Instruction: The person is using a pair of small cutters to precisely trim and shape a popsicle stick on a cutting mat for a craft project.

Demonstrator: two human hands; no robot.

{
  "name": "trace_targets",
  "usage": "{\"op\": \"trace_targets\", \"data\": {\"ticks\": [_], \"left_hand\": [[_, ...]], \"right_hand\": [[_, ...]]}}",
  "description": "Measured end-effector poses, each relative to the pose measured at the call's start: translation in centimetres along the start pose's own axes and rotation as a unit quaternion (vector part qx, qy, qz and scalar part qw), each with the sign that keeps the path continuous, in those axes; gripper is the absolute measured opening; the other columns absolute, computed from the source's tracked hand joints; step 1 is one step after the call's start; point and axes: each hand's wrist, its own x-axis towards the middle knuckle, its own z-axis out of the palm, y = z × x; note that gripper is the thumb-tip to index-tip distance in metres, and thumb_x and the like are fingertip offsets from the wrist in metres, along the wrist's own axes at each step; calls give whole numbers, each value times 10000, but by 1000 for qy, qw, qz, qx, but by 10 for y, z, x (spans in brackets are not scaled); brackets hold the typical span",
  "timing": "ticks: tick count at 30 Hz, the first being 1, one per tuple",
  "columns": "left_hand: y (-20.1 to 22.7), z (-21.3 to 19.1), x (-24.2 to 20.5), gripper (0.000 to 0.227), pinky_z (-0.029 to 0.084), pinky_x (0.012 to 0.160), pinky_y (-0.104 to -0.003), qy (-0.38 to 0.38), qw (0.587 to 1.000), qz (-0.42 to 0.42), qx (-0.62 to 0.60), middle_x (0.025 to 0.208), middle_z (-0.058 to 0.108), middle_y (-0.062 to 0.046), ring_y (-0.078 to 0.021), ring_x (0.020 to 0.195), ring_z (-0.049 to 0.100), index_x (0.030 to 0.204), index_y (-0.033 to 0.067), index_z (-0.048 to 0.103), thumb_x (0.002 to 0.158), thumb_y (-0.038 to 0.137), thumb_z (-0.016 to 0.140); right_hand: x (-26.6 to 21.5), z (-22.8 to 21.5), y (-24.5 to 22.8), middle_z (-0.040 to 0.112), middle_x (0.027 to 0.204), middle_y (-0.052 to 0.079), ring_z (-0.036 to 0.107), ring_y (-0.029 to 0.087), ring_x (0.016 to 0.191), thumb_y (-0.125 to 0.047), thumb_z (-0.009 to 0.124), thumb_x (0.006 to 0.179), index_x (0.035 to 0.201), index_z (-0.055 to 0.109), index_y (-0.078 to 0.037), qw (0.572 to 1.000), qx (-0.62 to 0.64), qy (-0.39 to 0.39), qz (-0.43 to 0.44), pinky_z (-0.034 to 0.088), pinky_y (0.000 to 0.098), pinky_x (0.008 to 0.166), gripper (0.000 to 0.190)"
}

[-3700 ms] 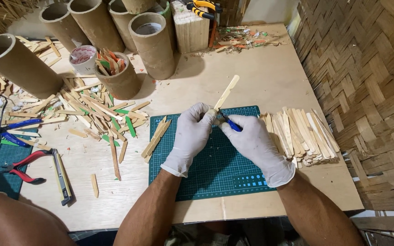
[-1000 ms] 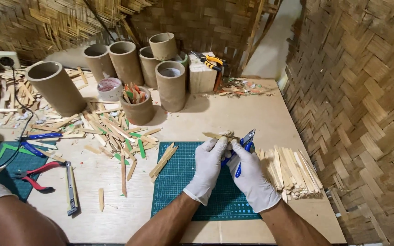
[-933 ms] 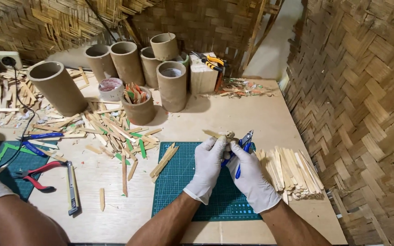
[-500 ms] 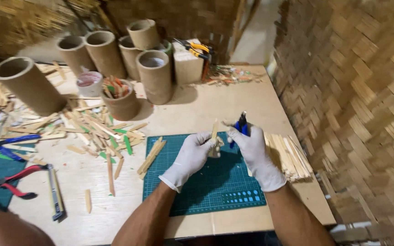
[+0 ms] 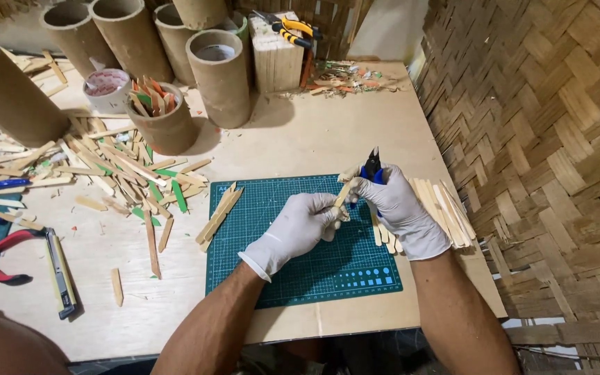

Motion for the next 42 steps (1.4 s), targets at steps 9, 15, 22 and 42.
{"op": "trace_targets", "data": {"ticks": [9,15,22,42], "left_hand": [[10,-8,-3,254,622,648,-284,40,999,2,15,762,715,-97,-137,646,699,1185,-25,714,999,105,601],[-3,-5,4,244,616,631,-284,50,996,0,68,783,736,-102,-135,647,688,1181,31,736,990,122,615],[24,-6,-1,231,597,618,-283,90,990,21,106,770,731,-92,-137,638,674,1165,58,739,995,185,648],[26,6,-5,68,529,590,-283,262,952,132,88,685,738,-72,-141,600,610,957,111,789,890,120,786]], "right_hand": [[2,12,-2,604,580,114,585,166,536,-2,847,793,764,691,24,996,-82,42,11,504,280,573,161],[0,17,-10,617,543,99,613,143,523,-3,845,774,705,700,-24,982,-167,82,24,512,238,555,162],[3,13,-2,635,560,91,637,135,521,-39,846,812,717,698,-39,984,-133,114,25,530,241,532,176],[-5,25,-27,593,663,61,595,113,584,-25,753,890,814,634,-52,980,-2,199,16,573,283,623,144]]}}
